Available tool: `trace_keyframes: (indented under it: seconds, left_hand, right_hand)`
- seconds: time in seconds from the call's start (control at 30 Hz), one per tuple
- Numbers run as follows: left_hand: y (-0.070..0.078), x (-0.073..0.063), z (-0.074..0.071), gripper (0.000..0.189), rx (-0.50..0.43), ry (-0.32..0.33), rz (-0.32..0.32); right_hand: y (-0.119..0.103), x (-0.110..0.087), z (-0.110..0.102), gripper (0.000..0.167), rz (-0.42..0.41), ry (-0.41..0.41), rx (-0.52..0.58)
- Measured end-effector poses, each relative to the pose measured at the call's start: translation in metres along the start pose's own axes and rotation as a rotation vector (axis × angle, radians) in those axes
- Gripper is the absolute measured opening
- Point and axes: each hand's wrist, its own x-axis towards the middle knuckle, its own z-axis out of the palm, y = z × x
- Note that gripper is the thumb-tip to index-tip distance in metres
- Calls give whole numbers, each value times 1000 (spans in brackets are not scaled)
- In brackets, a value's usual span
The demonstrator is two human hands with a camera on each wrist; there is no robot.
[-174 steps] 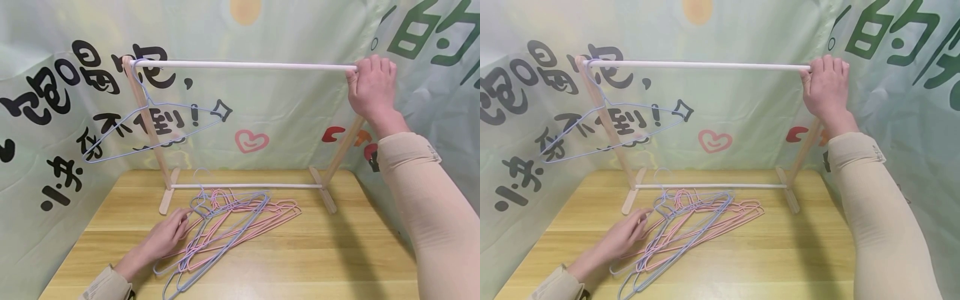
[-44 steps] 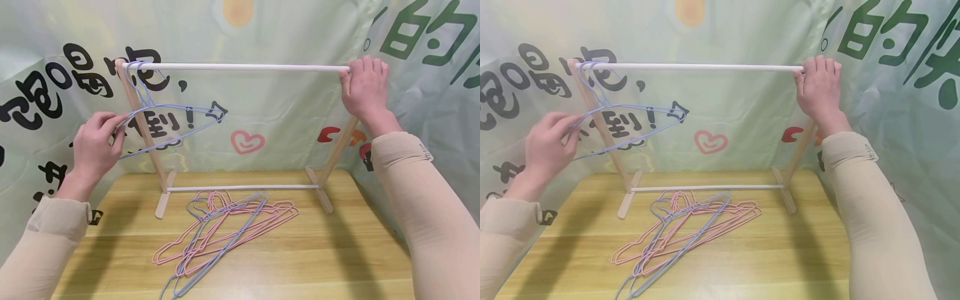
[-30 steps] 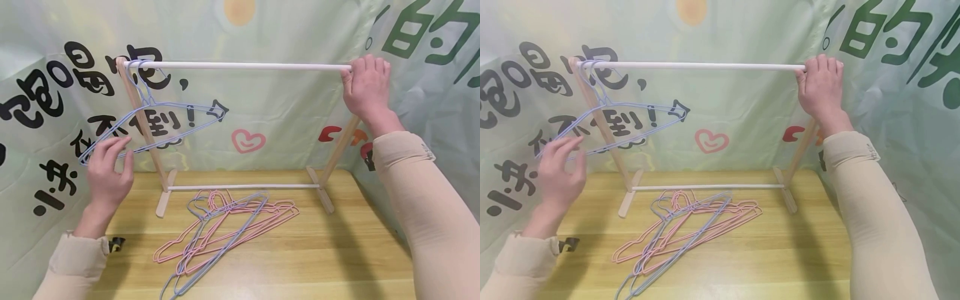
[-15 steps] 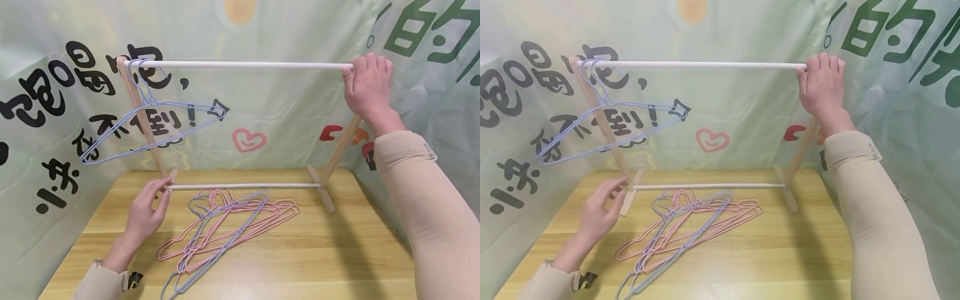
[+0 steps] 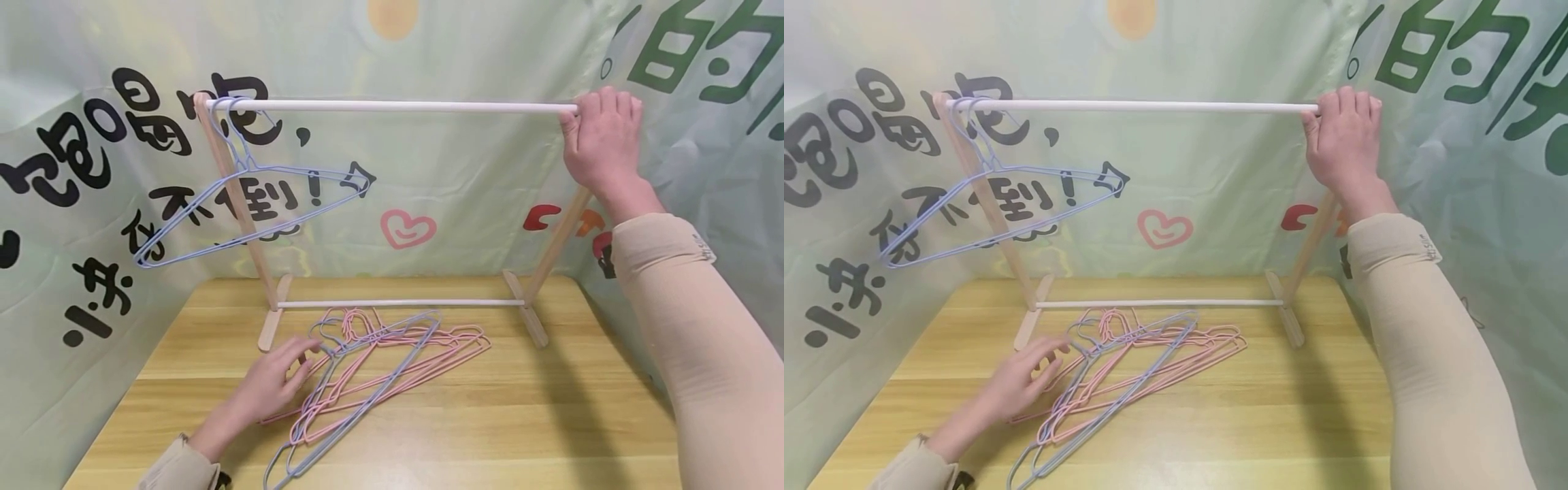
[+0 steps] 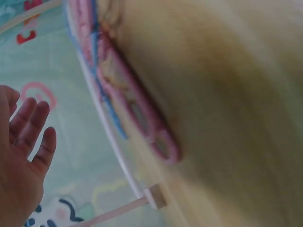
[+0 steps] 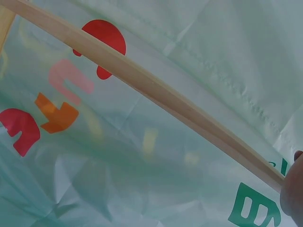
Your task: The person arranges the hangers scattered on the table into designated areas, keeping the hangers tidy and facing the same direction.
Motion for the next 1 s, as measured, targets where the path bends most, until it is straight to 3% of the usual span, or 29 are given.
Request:
trace_keyframes:
  seconds: [0.17,0.47,1.0]
  left_hand:
    - [-4,-5,9,42,3,-152,-66]
    - [-12,-11,17,43,46,-365,-141]
    - [-13,-11,22,42,-9,-447,-209]
  right_hand:
    - [1,-1,1,55,3,-6,-2]
    - [1,0,1,54,1,-7,-3]
    - [1,1,2,54,-2,-9,-3]
